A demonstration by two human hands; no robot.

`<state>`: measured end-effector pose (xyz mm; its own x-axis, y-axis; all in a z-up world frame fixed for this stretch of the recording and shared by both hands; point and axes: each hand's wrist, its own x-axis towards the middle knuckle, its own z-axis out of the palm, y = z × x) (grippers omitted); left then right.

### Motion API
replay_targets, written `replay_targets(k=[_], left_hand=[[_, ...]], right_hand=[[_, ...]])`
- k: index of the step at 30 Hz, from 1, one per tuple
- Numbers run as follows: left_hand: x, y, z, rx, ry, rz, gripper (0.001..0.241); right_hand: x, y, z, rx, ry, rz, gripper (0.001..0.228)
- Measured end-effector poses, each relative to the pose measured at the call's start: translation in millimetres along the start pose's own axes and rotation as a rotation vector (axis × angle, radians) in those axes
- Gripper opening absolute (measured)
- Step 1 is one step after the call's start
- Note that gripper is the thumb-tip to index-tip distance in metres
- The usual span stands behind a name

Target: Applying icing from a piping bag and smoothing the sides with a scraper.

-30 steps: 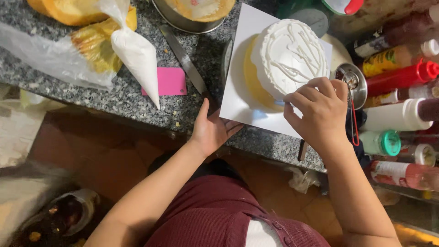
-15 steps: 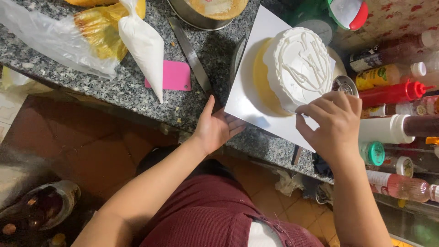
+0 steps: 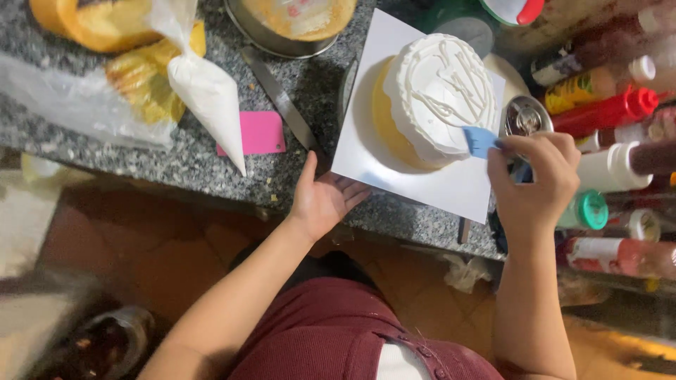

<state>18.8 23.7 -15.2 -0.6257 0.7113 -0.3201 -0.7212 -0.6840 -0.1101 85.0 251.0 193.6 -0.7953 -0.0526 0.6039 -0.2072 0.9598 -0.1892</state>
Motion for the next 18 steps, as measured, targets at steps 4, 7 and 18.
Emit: replay_targets(k=[4,7,18], left_hand=[[-3,11,0,0.038,-0.009,0.027,0.083],[1,16,-5,0.035,-0.16,-0.009,0.073],[8,5,-7,0.086,0.131,-0.066,0.068]], right_hand=[[-54,19,4,0.193,0.139,0.233,0.021],[-84,18,24,0.208,0.236,0.447,0.013],[-87,-18,77,0.345,0.377,0.42,0.014]])
